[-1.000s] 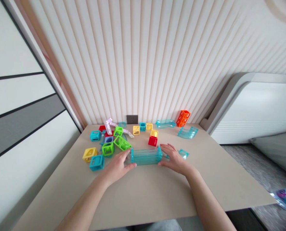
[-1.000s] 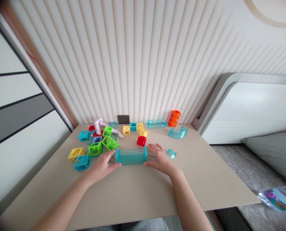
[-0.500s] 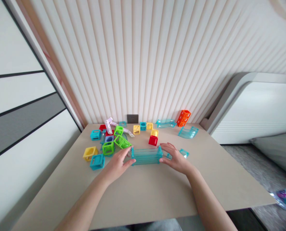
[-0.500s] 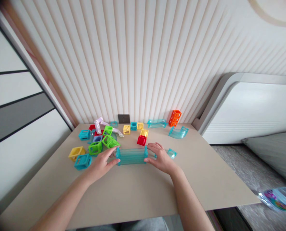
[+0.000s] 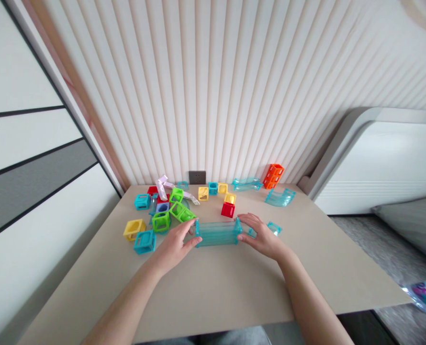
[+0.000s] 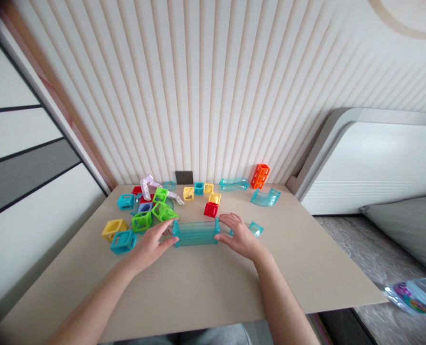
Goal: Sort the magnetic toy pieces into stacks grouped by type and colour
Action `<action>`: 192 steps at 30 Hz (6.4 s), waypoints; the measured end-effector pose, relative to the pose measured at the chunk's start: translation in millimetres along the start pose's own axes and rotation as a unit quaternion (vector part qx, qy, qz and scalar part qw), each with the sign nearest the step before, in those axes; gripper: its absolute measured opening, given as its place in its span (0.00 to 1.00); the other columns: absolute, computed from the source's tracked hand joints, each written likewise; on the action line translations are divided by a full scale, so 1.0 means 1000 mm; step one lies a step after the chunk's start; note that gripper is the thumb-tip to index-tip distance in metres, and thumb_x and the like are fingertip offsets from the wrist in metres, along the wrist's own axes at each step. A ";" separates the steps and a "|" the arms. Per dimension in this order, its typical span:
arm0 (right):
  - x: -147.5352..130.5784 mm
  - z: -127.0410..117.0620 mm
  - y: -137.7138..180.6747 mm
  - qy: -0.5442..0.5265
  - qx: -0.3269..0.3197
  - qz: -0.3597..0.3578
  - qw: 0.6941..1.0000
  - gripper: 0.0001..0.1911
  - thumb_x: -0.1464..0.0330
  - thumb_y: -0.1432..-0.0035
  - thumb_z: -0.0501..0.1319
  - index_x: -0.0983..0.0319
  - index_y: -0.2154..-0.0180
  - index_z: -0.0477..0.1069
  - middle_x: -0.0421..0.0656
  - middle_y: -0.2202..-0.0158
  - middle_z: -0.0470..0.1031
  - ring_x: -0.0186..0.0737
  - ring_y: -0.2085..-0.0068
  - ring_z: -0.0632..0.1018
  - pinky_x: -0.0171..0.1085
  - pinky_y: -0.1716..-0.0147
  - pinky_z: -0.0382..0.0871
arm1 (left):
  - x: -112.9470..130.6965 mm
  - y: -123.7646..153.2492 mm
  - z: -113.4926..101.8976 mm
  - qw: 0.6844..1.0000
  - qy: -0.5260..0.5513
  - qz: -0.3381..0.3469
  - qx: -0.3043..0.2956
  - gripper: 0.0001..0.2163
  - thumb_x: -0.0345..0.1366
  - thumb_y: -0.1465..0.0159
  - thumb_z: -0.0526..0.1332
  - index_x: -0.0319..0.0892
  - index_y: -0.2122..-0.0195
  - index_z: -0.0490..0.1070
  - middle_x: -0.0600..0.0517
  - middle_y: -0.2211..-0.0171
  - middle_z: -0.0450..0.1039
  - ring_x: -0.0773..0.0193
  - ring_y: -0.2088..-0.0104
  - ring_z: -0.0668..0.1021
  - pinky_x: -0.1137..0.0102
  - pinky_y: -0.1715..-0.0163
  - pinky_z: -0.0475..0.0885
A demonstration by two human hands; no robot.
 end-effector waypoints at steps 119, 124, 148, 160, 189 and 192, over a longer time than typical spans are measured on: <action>0.152 -0.017 -0.117 0.404 0.023 0.275 0.872 0.13 0.67 0.32 0.55 0.66 0.51 0.72 0.58 0.51 0.72 0.50 0.50 0.75 0.41 0.55 0.71 | -0.013 0.002 0.026 0.982 -0.056 -0.112 -0.142 0.16 0.41 0.40 0.62 0.41 0.52 0.70 0.46 0.59 0.76 0.57 0.65 0.76 0.66 0.61 0.70; 0.150 -0.015 -0.120 0.386 0.017 0.277 0.880 0.14 0.69 0.32 0.53 0.68 0.51 0.72 0.60 0.50 0.71 0.50 0.50 0.74 0.41 0.55 0.70 | -0.014 0.002 0.025 0.982 -0.052 -0.114 -0.139 0.18 0.42 0.41 0.62 0.42 0.51 0.70 0.46 0.60 0.76 0.56 0.65 0.76 0.65 0.60 0.70; 0.020 -0.015 0.029 -0.085 0.126 0.115 0.982 0.16 0.58 0.34 0.56 0.59 0.51 0.73 0.48 0.56 0.79 0.42 0.63 0.79 0.41 0.61 0.76 | -0.013 0.002 0.022 0.988 -0.046 -0.105 -0.107 0.23 0.45 0.40 0.62 0.38 0.47 0.70 0.47 0.66 0.76 0.56 0.66 0.77 0.67 0.63 0.69; -0.008 0.018 0.027 0.089 0.040 0.038 0.994 0.25 0.60 0.40 0.66 0.58 0.43 0.68 0.50 0.49 0.74 0.52 0.48 0.73 0.53 0.46 0.67 | -0.010 0.000 0.022 0.985 -0.050 -0.111 -0.120 0.17 0.44 0.40 0.61 0.39 0.54 0.71 0.51 0.71 0.74 0.58 0.70 0.76 0.69 0.68 0.67; -0.011 0.018 0.026 0.099 0.038 0.014 0.994 0.12 0.61 0.34 0.59 0.58 0.52 0.72 0.49 0.49 0.74 0.49 0.48 0.73 0.51 0.45 0.65 | 0.004 -0.001 0.018 0.996 -0.038 -0.030 -0.070 0.25 0.51 0.32 0.53 0.39 0.41 0.65 0.46 0.64 0.78 0.55 0.64 0.79 0.66 0.62 0.72; -0.011 0.018 0.026 0.093 0.042 0.009 0.995 0.11 0.61 0.34 0.59 0.58 0.53 0.72 0.49 0.49 0.74 0.50 0.48 0.73 0.52 0.45 0.64 | 0.001 -0.001 0.022 0.997 -0.035 -0.022 -0.070 0.26 0.51 0.32 0.53 0.37 0.41 0.64 0.46 0.64 0.77 0.57 0.66 0.79 0.66 0.63 0.72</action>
Point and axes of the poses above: each hand's wrist, its own y-axis away from the middle knuckle, its own z-axis out of the palm, x = y × z, the point moved 9 cm from there along -y, towards the middle knuckle
